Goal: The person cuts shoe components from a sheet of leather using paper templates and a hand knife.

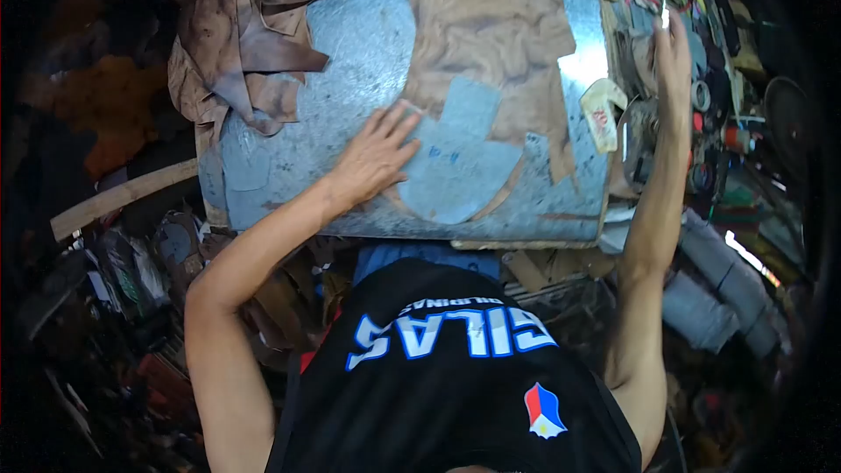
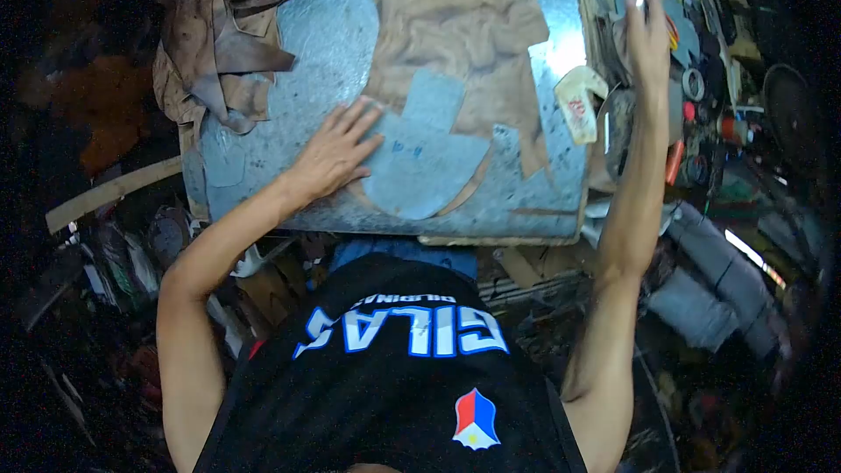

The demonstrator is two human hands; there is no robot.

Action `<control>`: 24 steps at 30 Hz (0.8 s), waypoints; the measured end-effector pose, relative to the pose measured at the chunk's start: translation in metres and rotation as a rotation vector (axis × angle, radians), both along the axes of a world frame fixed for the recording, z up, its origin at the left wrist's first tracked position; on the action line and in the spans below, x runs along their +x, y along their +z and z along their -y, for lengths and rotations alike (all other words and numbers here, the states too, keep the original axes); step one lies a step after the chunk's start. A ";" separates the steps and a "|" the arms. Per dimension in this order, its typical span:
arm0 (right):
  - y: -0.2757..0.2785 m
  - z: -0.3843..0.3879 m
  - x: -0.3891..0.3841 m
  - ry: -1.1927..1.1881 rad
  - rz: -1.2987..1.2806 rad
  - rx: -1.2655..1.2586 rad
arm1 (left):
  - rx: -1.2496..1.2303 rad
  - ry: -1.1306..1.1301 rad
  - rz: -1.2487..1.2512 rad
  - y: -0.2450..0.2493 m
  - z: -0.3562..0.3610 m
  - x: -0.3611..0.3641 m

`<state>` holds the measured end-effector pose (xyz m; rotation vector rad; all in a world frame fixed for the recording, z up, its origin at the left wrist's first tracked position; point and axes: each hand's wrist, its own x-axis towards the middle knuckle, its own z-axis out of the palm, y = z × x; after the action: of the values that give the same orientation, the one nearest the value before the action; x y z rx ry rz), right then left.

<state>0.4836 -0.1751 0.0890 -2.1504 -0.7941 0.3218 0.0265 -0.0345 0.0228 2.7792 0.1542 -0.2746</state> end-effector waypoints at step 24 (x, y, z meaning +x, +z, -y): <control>-0.107 -0.059 -0.393 0.133 0.196 -0.424 | -0.298 -0.250 -1.086 0.021 -0.026 0.142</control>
<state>0.0907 -0.1157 -0.0182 -2.5590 -1.0589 0.3790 0.1690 -0.0086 0.0436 2.0594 0.0117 -1.6713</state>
